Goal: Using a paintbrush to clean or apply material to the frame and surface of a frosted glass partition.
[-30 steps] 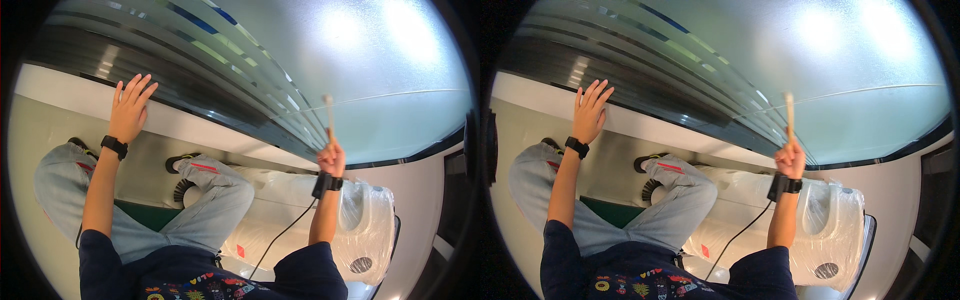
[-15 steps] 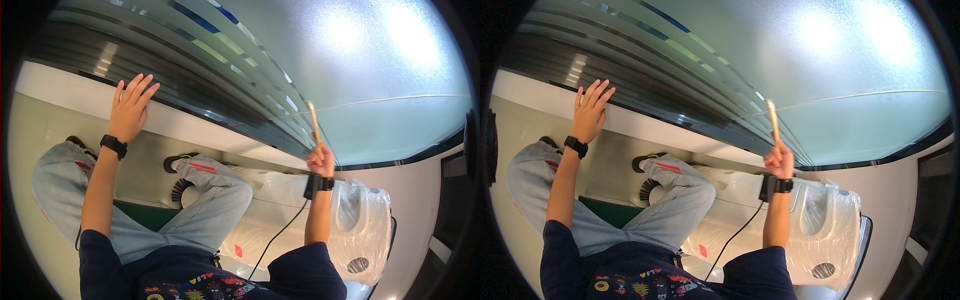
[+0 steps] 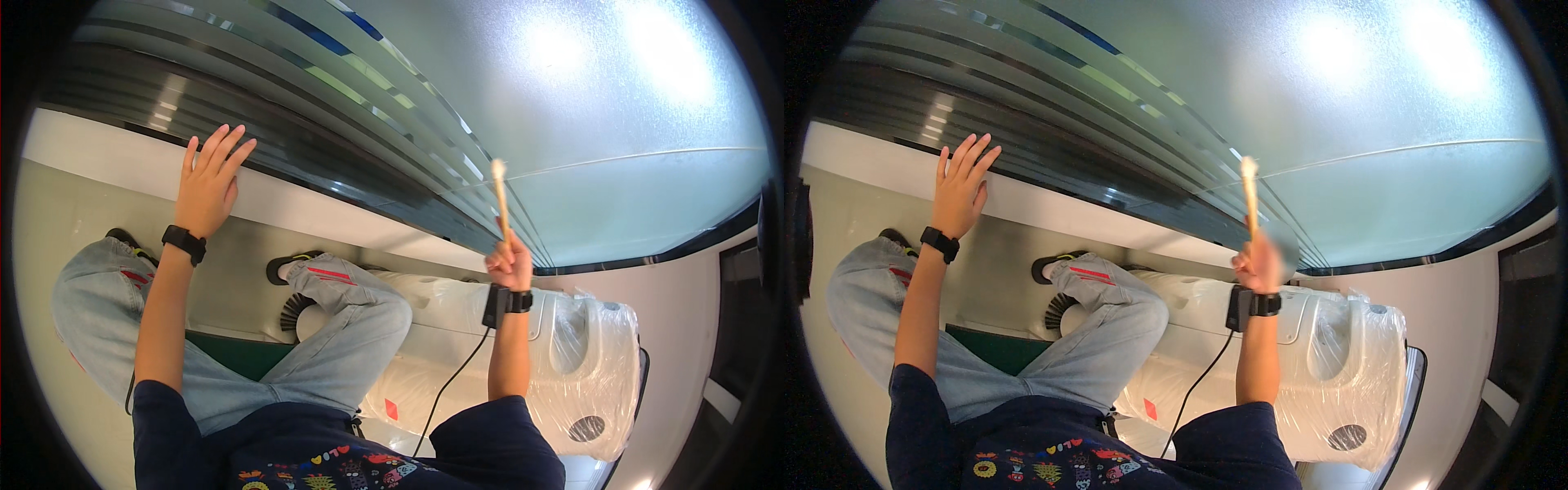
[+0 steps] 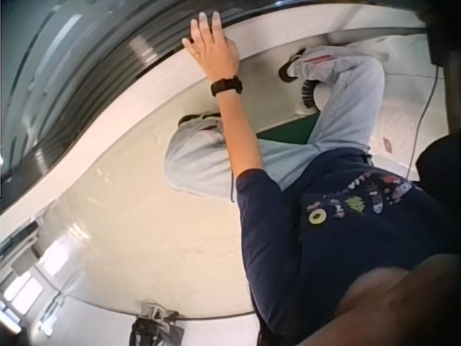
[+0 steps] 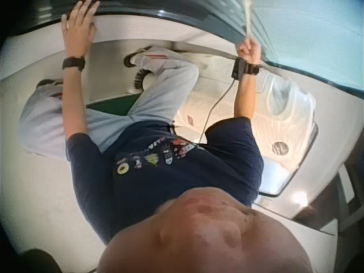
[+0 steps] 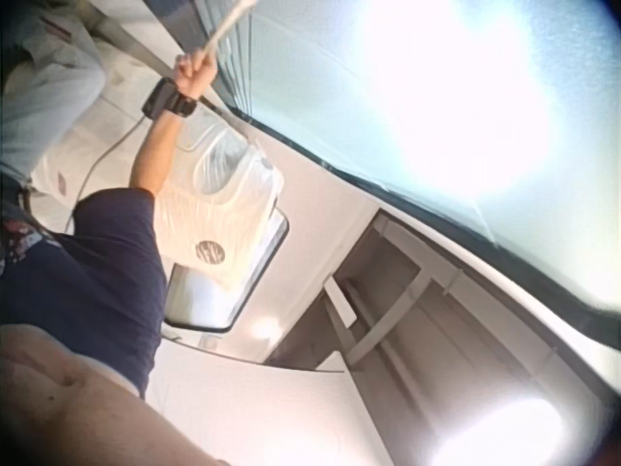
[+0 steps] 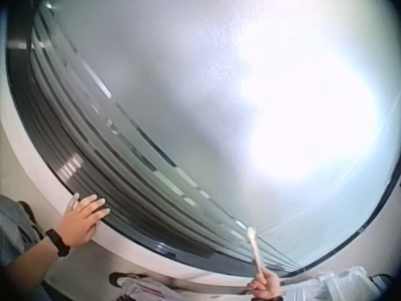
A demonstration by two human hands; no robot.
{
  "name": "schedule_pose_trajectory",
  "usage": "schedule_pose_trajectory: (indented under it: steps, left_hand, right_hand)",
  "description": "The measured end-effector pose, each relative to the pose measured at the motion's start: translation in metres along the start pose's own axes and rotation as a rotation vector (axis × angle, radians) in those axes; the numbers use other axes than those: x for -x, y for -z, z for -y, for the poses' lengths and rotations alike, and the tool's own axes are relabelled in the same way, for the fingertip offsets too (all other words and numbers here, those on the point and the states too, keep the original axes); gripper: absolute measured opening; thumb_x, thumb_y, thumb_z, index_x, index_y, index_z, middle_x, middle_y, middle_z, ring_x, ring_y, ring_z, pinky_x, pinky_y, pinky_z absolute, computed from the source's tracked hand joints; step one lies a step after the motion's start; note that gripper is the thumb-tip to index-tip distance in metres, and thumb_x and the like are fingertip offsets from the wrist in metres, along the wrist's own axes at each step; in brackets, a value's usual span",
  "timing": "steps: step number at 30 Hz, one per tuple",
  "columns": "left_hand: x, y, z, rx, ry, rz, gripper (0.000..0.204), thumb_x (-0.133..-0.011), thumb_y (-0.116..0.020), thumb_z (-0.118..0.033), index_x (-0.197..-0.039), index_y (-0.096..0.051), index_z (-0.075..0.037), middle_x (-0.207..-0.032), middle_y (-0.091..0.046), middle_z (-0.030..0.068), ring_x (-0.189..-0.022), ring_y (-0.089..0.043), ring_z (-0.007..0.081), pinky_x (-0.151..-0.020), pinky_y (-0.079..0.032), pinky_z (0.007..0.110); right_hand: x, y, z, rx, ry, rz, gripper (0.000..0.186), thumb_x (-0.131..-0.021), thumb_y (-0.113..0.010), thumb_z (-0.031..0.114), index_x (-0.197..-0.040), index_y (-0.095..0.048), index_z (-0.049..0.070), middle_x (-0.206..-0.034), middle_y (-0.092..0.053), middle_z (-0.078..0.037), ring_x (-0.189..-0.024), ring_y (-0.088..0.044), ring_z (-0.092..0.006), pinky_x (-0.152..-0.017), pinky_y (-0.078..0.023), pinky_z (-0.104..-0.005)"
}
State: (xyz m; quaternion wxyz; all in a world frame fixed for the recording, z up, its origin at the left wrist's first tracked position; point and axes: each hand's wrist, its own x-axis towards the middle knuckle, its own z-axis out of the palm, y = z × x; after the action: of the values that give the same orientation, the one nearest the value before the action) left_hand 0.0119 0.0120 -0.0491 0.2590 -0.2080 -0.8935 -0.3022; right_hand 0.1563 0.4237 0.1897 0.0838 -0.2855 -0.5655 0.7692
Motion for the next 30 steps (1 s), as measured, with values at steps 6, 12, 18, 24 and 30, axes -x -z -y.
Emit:
schedule_pose_trajectory:
  steps: [6,12,18,24,30]
  left_hand:
    - [-0.001,0.001,-0.002,0.013,0.000,-0.018,0.061,-0.071,-0.053,0.001,-0.128,-0.044,-0.018,-0.136,-0.037,0.0000,-0.129,-0.030,0.0186,-0.107,-0.014,0.043]
    - [-0.002,0.002,-0.004,0.004,0.003,-0.041,0.060,-0.071,-0.053,0.002,-0.126,-0.045,-0.018,-0.135,-0.039,-0.0007,-0.127,-0.032,0.0181,-0.107,-0.016,0.042]
    - [-0.002,0.004,-0.004,-0.005,0.005,-0.022,0.059,-0.071,-0.053,0.002,-0.126,-0.045,-0.018,-0.135,-0.039,-0.0006,-0.127,-0.032,0.0180,-0.106,-0.016,0.043]
    - [-0.002,0.002,-0.004,-0.004,-0.001,-0.033,0.060,-0.070,-0.053,0.002,-0.126,-0.044,-0.018,-0.135,-0.039,-0.0005,-0.128,-0.032,0.0183,-0.107,-0.016,0.042]
    - [-0.003,0.001,-0.004,-0.001,0.002,-0.047,0.061,-0.070,-0.053,0.002,-0.127,-0.044,-0.018,-0.135,-0.039,-0.0004,-0.128,-0.031,0.0182,-0.107,-0.015,0.042]
  right_hand:
    - [0.015,-0.013,0.041,-0.134,0.059,0.274,0.037,-0.097,-0.032,0.024,-0.129,-0.040,0.008,-0.044,-0.027,0.005,-0.033,-0.022,-0.0074,-0.046,-0.033,-0.0238]
    - [0.031,-0.023,0.077,-0.001,0.293,0.196,0.037,-0.097,-0.033,0.023,-0.131,-0.037,0.008,-0.044,-0.026,0.005,-0.033,-0.022,-0.0071,-0.044,-0.031,-0.0239]
    - [0.005,-0.016,-0.007,-0.011,-0.018,0.060,0.035,-0.096,-0.034,0.024,-0.127,-0.043,0.009,-0.044,-0.025,0.005,-0.032,-0.018,-0.0081,-0.043,-0.030,-0.0247]
    - [0.020,-0.022,0.034,-0.071,0.124,0.163,0.036,-0.096,-0.035,0.023,-0.127,-0.041,0.005,-0.045,-0.027,0.006,-0.034,-0.021,-0.0068,-0.042,-0.029,-0.0232]
    - [0.034,-0.044,0.082,0.045,0.436,0.138,0.037,-0.097,-0.031,0.023,-0.130,-0.038,0.008,-0.046,-0.026,0.005,-0.034,-0.021,-0.0066,-0.041,-0.028,-0.0228]
